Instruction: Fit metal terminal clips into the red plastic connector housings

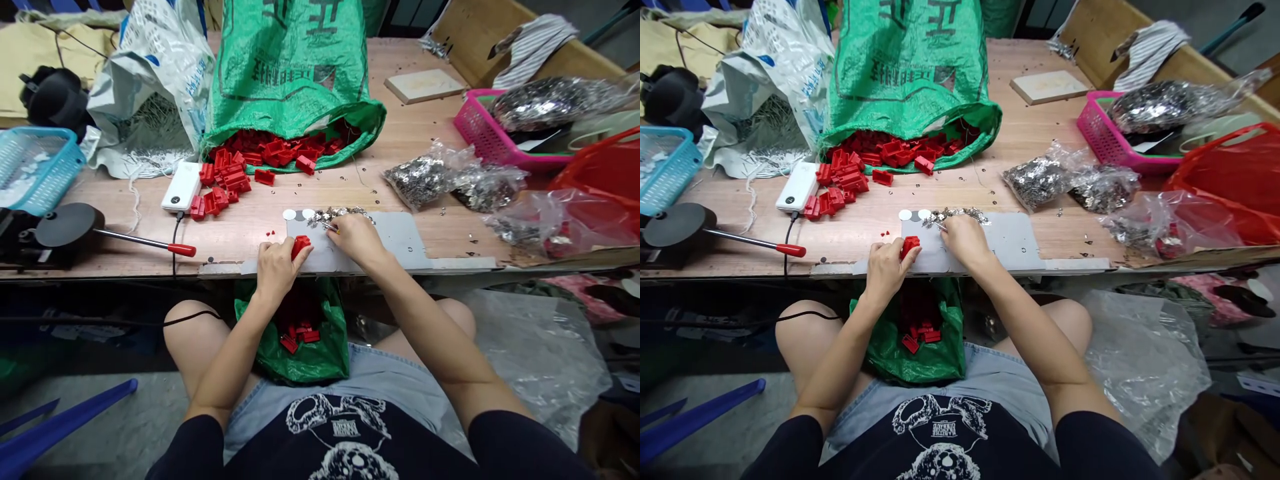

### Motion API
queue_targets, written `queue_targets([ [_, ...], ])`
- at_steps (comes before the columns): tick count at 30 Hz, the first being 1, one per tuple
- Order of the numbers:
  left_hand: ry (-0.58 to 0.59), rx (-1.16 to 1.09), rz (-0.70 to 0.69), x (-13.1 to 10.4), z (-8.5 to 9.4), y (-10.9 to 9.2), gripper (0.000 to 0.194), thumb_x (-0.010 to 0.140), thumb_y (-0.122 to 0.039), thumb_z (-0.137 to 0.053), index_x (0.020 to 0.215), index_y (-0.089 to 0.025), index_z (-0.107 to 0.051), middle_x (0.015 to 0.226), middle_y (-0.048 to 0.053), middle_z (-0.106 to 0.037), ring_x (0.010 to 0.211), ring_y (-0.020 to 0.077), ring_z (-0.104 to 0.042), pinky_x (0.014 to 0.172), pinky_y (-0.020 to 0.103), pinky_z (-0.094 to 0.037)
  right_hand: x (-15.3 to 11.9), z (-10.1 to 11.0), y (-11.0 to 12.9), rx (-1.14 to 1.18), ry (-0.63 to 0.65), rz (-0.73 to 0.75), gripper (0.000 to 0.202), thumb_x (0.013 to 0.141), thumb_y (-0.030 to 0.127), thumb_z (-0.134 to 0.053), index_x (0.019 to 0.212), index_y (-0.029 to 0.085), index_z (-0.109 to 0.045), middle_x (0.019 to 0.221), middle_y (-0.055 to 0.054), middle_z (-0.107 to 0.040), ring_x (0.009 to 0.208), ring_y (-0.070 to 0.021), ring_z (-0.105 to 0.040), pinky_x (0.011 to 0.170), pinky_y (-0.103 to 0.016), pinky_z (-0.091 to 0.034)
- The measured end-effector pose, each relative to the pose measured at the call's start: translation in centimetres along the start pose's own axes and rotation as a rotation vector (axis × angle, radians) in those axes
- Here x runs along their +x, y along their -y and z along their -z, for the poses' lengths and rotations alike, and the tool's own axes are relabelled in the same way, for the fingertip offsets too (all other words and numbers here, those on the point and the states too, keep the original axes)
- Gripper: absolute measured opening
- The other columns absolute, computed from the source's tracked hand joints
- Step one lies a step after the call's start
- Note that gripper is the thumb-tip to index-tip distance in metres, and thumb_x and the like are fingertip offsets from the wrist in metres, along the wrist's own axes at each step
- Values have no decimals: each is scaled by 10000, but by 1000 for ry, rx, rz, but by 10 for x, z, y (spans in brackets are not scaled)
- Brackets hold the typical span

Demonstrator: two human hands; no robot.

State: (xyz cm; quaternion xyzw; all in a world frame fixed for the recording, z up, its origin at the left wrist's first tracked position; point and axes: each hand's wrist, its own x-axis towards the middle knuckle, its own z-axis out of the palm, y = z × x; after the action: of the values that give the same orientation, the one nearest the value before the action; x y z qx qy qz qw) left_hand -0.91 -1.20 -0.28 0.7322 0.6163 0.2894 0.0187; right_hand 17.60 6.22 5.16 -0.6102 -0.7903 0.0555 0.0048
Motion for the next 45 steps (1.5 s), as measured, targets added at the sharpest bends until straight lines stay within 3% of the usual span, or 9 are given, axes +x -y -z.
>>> queue_targets([
  [3, -36, 3, 25, 3, -4, -2, 478, 1036, -571, -427, 1027, -161, -674, 726, 66, -675, 709, 226, -620, 833, 367, -392, 2, 5, 2, -61, 35, 13, 218, 908, 189, -583, 960, 139, -789, 945, -156, -767, 906, -282, -684, 771, -350, -464],
  [7, -90, -51, 88, 7, -2, -4, 446, 1041, -490, -468, 1314, -160, -594, 1039, 122, -702, 969, 264, -647, 880, 376, -412, -2, 10, 5, -90, 64, 33, 219, 869, 116, -577, 949, 120, -781, 962, -184, -758, 889, -298, -687, 738, -351, -452],
  [13, 116, -149, -25, 10, 17, 18, 550, 920, -440, -704, 1396, -209, -552, 1278, 132, -579, 1183, 287, -582, 986, 422, -473, -3, 7, -1, -13, 22, 16, 213, 849, 149, -572, 942, 152, -763, 953, -156, -758, 857, -281, -674, 709, -336, -435],
  [18, 120, -281, -92, 9, 21, 17, 641, 833, -300, -811, 1407, -215, -538, 1220, 90, -644, 1123, 256, -600, 989, 403, -493, -2, -5, -28, 440, -32, -53, 109, 764, 191, -623, 798, 153, -719, 709, -52, -699, 682, -176, -602, 663, -289, -419],
  [22, 121, -292, -135, 6, 10, 1, 618, 803, -299, -843, 1351, -217, -569, 1187, 70, -707, 1114, 265, -596, 998, 422, -469, -8, -11, -40, 958, 116, -181, 254, 755, 363, -664, 864, 138, -711, 711, -39, -695, 536, -102, -484, 509, -244, -352],
  [25, 153, -284, -134, 4, 4, -2, 602, 802, -305, -843, 1334, -217, -576, 1215, 73, -706, 1151, 278, -580, 1011, 435, -458, -12, -13, -39, 1095, 205, -192, 338, 739, 432, -704, 894, 131, -713, 779, -75, -733, 492, -76, -425, 452, -230, -307],
  [33, 154, -358, -149, 3, 6, 5, 656, 826, -329, -814, 1402, -204, -527, 1231, 84, -683, 1198, 277, -563, 1075, 446, -448, -11, -10, -48, 734, 147, -45, 334, 848, 374, -639, 1024, 136, -794, 633, -28, -703, 597, -159, -591, 606, -282, -435],
  [38, 150, -349, -143, 3, 4, 4, 631, 843, -324, -794, 1403, -200, -532, 1238, 85, -683, 1211, 274, -563, 1088, 450, -446, -5, -3, -43, 578, -34, 281, 201, 889, 278, -646, 975, 185, -802, 973, -82, -757, 857, -213, -677, 792, -324, -487],
  [45, 158, -383, -141, 4, 7, 6, 655, 836, -304, -782, 1430, -204, -523, 1311, 103, -659, 1269, 280, -555, 1112, 466, -445, 8, -2, -34, 211, 80, 505, 161, 945, 207, -597, 893, 178, -747, 947, -89, -735, 874, -228, -655, 718, -309, -422],
])
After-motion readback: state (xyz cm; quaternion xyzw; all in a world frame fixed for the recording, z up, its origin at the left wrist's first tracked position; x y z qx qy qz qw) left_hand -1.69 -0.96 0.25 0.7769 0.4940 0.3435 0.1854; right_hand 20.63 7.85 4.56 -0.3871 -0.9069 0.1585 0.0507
